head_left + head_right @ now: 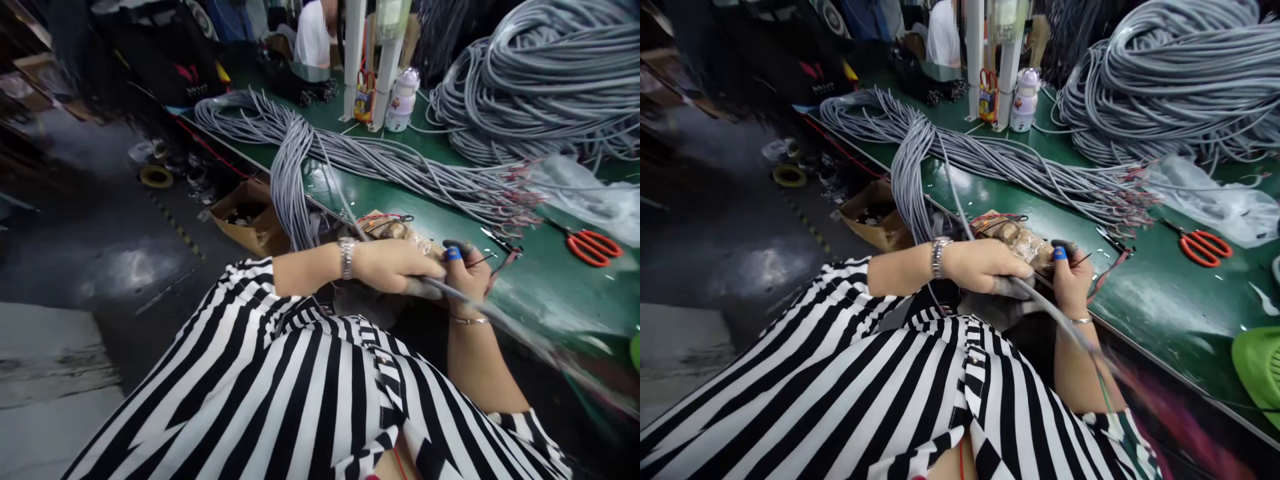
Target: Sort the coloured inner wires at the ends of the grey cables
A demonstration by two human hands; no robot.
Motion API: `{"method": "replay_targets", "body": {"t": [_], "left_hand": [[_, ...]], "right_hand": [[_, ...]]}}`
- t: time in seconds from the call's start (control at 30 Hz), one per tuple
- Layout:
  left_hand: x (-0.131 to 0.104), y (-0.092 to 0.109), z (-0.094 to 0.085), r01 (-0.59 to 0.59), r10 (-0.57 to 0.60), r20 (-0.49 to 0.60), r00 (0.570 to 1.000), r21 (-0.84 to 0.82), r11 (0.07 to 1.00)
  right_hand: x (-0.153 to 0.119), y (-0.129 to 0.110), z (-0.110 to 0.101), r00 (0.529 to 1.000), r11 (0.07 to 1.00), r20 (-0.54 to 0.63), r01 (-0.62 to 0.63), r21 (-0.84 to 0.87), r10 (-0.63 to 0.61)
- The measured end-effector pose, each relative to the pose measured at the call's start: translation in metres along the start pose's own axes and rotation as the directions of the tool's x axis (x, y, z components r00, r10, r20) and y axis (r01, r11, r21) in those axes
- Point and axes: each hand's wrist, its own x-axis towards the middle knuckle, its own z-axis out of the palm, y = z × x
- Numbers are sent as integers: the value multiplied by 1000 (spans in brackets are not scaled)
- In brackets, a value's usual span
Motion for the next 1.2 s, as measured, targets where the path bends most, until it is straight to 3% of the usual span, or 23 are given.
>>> {"method": "replay_targets", "body": {"t": [0.03, 0.13, 0.27, 0.37, 0.47, 0.57, 0.67, 0.77, 0.9, 1.0, 1.13, 1.2], "left_hand": [[-17, -9, 7, 81, -81, 8, 997, -175, 981], [-79, -37, 32, 276, -343, -15, 939, -559, 782], [-152, -62, 73, 348, -598, -126, 791, -711, 611], [-172, -68, 98, 345, -716, -159, 680, -792, 503], [-169, -72, 110, 361, -757, -133, 640, -817, 449], [-160, -77, 115, 398, -770, -134, 623, -794, 460], [-154, -83, 119, 426, -759, -148, 634, -752, 503], [-154, -90, 125, 468, -736, -152, 660, -682, 561], [-152, -92, 127, 509, -721, -164, 673, -604, 613], [-141, -87, 125, 453, -714, -223, 664, -640, 621], [-118, -82, 123, 283, -723, -357, 591, -748, 601], [-111, -81, 122, 261, -712, -451, 538, -714, 650]], "right_hand": [[-1, 0, 0, 1000, 1000, -25, -4, -5, 4], [-2, 0, 0, 1000, 999, -27, -7, -38, 6], [-2, -2, -2, 998, 981, 27, 68, -180, -64], [-12, -10, 3, 988, 947, 23, 151, -285, -151], [-39, -29, 18, 973, 945, 97, 228, -234, -211], [-69, -54, 35, 870, 939, 420, 329, -101, -260], [-84, -74, 48, 834, 929, 494, 347, -127, -244], [-81, -86, 57, 806, 928, 567, 324, -185, -169], [-75, -87, 67, 758, 943, 649, 258, -211, -62], [-75, -80, 74, 744, 968, 667, 187, -167, -29], [-79, -65, 81, 776, 999, 630, -13, -48, 40], [-80, -58, 81, 770, 992, 632, -125, 19, 85]]}}
